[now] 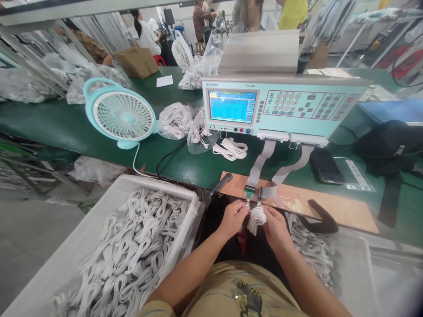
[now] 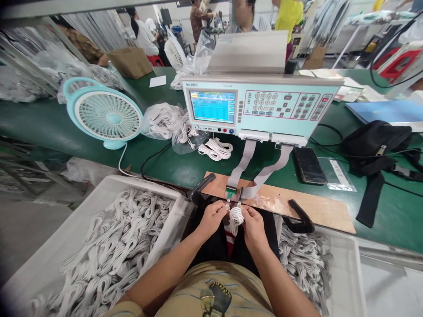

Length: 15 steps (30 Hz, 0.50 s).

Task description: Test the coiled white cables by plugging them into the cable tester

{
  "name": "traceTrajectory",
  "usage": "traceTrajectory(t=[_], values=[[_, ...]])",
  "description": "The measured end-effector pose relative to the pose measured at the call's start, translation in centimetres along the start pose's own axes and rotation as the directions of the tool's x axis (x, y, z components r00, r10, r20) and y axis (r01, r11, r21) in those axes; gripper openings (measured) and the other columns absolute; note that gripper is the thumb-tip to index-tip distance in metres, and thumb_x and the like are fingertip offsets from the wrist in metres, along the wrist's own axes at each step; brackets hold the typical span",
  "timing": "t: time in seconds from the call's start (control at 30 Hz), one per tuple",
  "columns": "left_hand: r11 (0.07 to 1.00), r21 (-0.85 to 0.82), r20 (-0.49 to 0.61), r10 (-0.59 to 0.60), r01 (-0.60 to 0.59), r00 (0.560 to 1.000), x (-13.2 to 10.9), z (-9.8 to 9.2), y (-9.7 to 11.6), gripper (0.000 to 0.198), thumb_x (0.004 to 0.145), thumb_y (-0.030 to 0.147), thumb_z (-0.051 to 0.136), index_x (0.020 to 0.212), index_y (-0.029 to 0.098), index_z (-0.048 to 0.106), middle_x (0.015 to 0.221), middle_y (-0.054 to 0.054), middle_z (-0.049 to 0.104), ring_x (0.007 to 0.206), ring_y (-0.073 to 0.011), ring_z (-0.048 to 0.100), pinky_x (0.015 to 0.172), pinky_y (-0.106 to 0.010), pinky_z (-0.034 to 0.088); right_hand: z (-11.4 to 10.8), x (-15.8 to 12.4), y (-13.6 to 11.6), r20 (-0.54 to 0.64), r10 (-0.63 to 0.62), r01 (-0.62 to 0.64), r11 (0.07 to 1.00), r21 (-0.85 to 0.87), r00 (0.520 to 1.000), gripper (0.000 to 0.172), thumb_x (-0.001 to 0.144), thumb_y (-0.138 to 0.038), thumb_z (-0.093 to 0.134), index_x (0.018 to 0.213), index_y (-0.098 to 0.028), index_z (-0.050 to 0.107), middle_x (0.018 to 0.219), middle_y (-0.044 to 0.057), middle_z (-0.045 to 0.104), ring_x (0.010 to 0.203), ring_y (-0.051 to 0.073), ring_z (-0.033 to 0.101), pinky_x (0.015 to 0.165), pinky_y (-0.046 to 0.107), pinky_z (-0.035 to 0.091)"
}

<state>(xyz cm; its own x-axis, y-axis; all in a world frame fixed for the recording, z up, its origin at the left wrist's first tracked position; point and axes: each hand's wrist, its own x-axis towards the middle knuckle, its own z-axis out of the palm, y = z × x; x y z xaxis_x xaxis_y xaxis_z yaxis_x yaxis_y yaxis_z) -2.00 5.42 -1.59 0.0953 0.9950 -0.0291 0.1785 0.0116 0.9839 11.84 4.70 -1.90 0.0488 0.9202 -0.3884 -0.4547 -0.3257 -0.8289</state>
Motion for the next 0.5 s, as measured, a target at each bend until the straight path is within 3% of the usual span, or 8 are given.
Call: traceTrajectory(t=[0.3, 0.5], values=[[0.980, -0.174, -0.134, -0.124, 0.100, 0.983, -0.4, 1.6, -0.2, 0.032, 0.080, 0.038, 0.050, 0.060, 0.015, 0.058, 0.063, -0.001, 0.058, 0.064, -0.0139, 0.052, 0.064, -0.024, 0.041, 0.2, -0.2, -0.3, 0.049, 0.028, -0.029, 0.999, 0.018, 0.998, 0.023, 0.064, -0.037, 0.075, 0.070, -0.016, 0.066, 0.065, 0.003, 0.065, 0.061, 0.019, 0.059, 0.051, 0.027, 0.046], [0.988, -0.100, -0.159, -0.137, 0.122, 0.978, -0.4, 1.2, 0.2, 0.030, 0.078, 0.037, 0.052, 0.059, 0.015, 0.059, 0.058, 0.000, 0.056, 0.060, -0.0135, 0.052, 0.061, -0.024, 0.042, -0.9, 0.5, -0.3, 0.027, -0.011, 0.013, 0.997, -0.071, 1.000, 0.028, 0.063, -0.042, 0.075, 0.073, -0.017, 0.068, 0.066, 0.004, 0.066, 0.058, 0.019, 0.060, 0.054, 0.031, 0.049]])
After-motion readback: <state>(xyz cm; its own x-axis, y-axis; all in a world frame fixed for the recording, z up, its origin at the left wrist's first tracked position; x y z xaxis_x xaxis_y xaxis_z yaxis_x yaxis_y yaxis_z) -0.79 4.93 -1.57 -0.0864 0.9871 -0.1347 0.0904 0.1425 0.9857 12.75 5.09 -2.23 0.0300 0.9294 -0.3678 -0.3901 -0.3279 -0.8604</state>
